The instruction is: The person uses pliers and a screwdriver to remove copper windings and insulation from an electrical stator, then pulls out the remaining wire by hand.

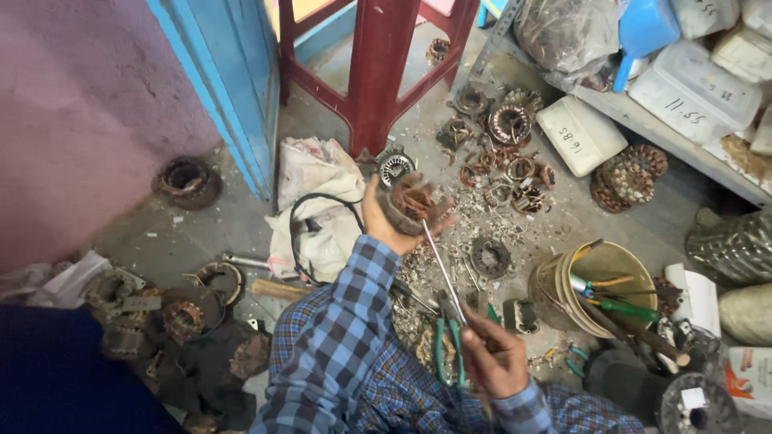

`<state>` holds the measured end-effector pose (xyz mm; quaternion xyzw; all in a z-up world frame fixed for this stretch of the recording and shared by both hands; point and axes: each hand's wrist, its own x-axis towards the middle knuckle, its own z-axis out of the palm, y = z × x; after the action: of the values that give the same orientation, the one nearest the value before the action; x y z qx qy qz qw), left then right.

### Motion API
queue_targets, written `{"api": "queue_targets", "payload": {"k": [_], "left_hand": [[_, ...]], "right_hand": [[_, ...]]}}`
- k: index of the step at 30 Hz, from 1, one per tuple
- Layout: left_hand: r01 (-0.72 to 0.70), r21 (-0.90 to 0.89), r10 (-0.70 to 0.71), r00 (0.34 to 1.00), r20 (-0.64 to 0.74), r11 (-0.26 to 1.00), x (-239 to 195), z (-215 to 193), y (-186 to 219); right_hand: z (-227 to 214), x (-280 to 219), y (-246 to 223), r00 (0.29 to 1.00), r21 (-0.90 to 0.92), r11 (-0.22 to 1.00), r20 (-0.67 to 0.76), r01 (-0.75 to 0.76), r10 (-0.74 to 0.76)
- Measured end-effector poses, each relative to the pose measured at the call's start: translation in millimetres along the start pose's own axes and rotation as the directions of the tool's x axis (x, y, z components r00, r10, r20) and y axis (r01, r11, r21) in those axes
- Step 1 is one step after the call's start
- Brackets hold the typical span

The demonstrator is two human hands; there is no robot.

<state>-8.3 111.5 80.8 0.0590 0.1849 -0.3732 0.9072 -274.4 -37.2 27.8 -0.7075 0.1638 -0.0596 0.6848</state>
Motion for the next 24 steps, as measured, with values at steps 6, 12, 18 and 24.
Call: {"api": "queue_targets", "payload": {"k": [6, 12, 18, 24], "left_hand": [[-0.214, 0.02, 0.199, 0.936, 0.291, 0.977, 32, -30, -13], [-0.465, 0.082, 0.458, 0.885, 0.087, 0.882, 54, -46, -4], [-0.453, 0.132, 0.45, 0.892, 0.05, 0.882, 47, -39, -16], [-0.551, 0.208, 0.533, 0.835, 0.138, 0.808, 48, -39, -21]], "right_hand": [[-50, -2, -25, 0.986, -0.187, 0.976, 0.103, -0.111, 0.132], [-47, -26, -45, 0.987, -0.202, 0.971, 0.06, -0.132, 0.146], [-28, -23, -52, 0.979, -0.19, 0.962, 0.025, -0.196, 0.204], [-26, -12, -59, 0.996, -0.481, 0.873, 0.061, 0.082, -0.06]]}}
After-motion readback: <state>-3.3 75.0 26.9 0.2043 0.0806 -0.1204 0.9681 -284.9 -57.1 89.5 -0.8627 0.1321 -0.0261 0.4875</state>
